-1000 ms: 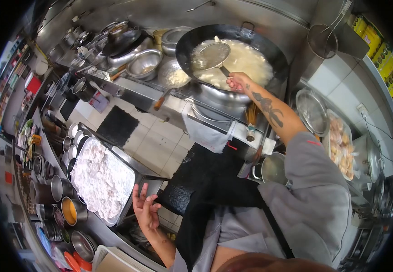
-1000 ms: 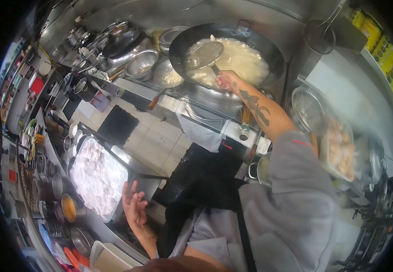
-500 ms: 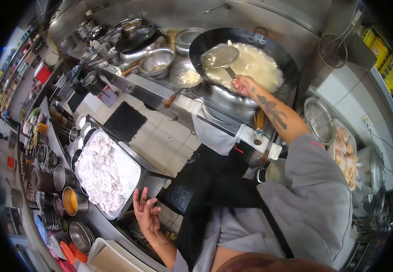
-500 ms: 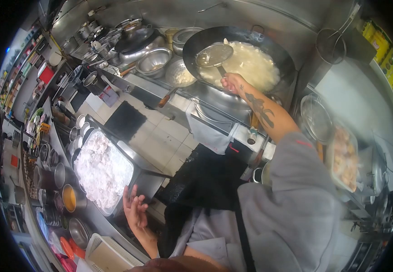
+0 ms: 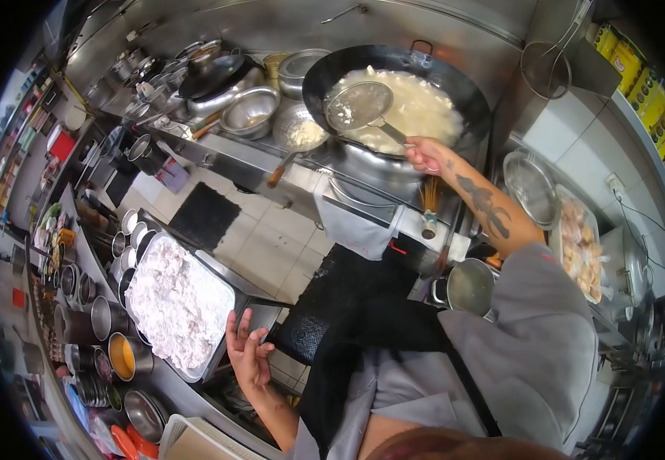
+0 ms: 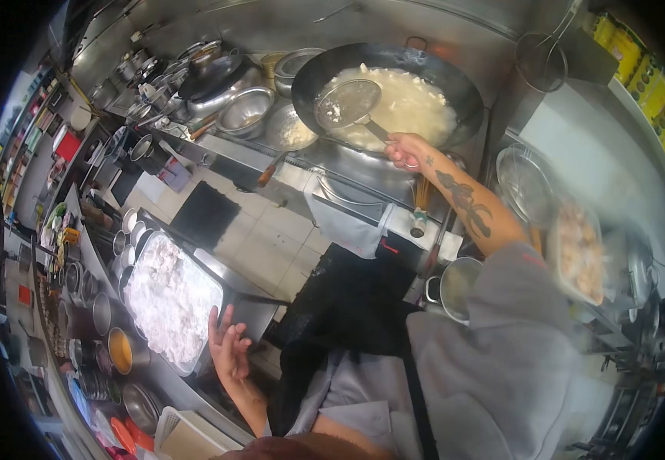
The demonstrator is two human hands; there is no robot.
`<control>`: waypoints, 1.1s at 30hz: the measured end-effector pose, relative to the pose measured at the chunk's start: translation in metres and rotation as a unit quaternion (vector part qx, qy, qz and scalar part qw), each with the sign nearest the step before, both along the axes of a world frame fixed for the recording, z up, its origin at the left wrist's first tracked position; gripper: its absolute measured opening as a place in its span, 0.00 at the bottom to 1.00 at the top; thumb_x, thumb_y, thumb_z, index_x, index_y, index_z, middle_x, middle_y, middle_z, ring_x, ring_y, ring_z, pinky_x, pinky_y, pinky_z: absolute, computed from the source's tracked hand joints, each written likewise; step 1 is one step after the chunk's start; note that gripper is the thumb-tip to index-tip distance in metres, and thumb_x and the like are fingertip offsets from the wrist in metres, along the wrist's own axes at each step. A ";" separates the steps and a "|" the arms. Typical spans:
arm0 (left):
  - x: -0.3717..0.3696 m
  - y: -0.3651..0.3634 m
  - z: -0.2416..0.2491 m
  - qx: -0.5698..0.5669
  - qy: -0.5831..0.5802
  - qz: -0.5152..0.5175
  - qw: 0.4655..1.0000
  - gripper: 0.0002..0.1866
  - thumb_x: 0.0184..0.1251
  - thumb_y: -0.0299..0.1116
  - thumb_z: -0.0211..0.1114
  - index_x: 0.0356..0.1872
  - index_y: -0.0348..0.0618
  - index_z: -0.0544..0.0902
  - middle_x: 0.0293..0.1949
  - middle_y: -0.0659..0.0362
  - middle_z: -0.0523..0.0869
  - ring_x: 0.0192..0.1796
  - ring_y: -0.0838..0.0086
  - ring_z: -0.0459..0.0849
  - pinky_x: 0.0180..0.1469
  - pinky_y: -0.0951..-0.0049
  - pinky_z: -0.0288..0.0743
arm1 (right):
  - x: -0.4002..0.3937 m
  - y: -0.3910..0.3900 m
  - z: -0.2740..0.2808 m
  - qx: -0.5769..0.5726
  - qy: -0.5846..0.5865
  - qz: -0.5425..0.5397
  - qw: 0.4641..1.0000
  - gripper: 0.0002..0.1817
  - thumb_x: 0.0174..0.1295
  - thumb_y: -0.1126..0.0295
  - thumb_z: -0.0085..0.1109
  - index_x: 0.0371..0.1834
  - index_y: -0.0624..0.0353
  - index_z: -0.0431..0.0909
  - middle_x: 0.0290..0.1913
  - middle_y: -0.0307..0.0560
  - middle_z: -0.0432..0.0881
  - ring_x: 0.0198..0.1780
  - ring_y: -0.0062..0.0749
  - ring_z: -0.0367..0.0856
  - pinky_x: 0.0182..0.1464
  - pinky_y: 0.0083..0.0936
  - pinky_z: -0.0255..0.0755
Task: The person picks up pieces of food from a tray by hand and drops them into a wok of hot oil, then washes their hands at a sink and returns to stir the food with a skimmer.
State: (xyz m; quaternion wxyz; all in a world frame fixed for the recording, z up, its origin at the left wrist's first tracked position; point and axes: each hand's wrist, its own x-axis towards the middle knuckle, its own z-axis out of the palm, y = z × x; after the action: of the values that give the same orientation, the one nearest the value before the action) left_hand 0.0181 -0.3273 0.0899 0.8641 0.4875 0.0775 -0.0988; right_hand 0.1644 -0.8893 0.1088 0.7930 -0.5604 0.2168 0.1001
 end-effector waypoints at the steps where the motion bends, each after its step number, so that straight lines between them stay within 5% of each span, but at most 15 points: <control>1: 0.000 0.000 0.000 -0.001 0.001 0.000 1.000 0.36 0.60 0.17 0.58 0.69 0.41 0.52 0.62 0.46 0.66 0.40 0.72 0.81 0.28 0.80 0.82 | -0.006 0.002 0.005 -0.004 0.020 -0.014 1.000 0.10 0.72 0.63 0.33 0.43 0.57 0.62 0.20 0.35 0.67 0.13 0.17 0.59 0.11 0.16 0.52; 8: -0.001 0.004 -0.003 0.001 0.002 0.000 1.000 0.36 0.60 0.17 0.58 0.69 0.41 0.52 0.62 0.47 0.66 0.40 0.72 0.81 0.28 0.80 0.82 | -0.017 0.006 0.034 -0.090 0.104 0.018 0.990 0.10 0.71 0.64 0.34 0.38 0.58 0.61 0.22 0.38 0.69 0.15 0.18 0.61 0.10 0.17 0.54; 14: -0.007 0.009 -0.008 -0.010 -0.004 0.007 1.000 0.36 0.60 0.16 0.57 0.69 0.41 0.52 0.63 0.46 0.66 0.41 0.71 0.81 0.28 0.79 0.83 | 0.016 0.011 0.004 0.066 0.010 -0.042 0.997 0.09 0.70 0.66 0.33 0.36 0.58 0.61 0.22 0.38 0.69 0.15 0.20 0.63 0.13 0.17 0.58; 17: -0.007 0.007 -0.005 -0.012 -0.004 0.010 1.000 0.36 0.60 0.16 0.57 0.69 0.41 0.52 0.63 0.46 0.65 0.41 0.71 0.81 0.28 0.79 0.83 | 0.044 0.007 -0.011 0.138 -0.006 0.036 0.990 0.08 0.69 0.68 0.34 0.34 0.58 0.61 0.22 0.38 0.70 0.16 0.21 0.65 0.15 0.18 0.59; 21: -0.005 0.001 0.002 -0.004 -0.008 0.006 1.000 0.36 0.60 0.16 0.57 0.69 0.41 0.52 0.63 0.46 0.66 0.40 0.72 0.81 0.28 0.79 0.82 | 0.077 0.022 -0.009 0.164 -0.058 -0.052 0.983 0.08 0.69 0.69 0.34 0.34 0.59 0.62 0.23 0.39 0.71 0.20 0.20 0.67 0.18 0.17 0.60; 33: -0.009 0.003 0.002 0.018 -0.004 0.025 1.000 0.35 0.60 0.16 0.56 0.69 0.41 0.54 0.62 0.46 0.67 0.40 0.73 0.81 0.28 0.81 0.82 | 0.052 0.017 0.024 -0.022 -0.027 -0.008 0.999 0.08 0.70 0.66 0.34 0.39 0.58 0.61 0.22 0.37 0.68 0.15 0.17 0.62 0.11 0.15 0.53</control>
State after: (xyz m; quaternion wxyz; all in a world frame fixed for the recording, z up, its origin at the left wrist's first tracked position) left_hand 0.0092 -0.3240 0.0924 0.8578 0.5010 0.0876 -0.0739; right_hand 0.2162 -0.8727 0.1330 0.7866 -0.5787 0.2026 0.0736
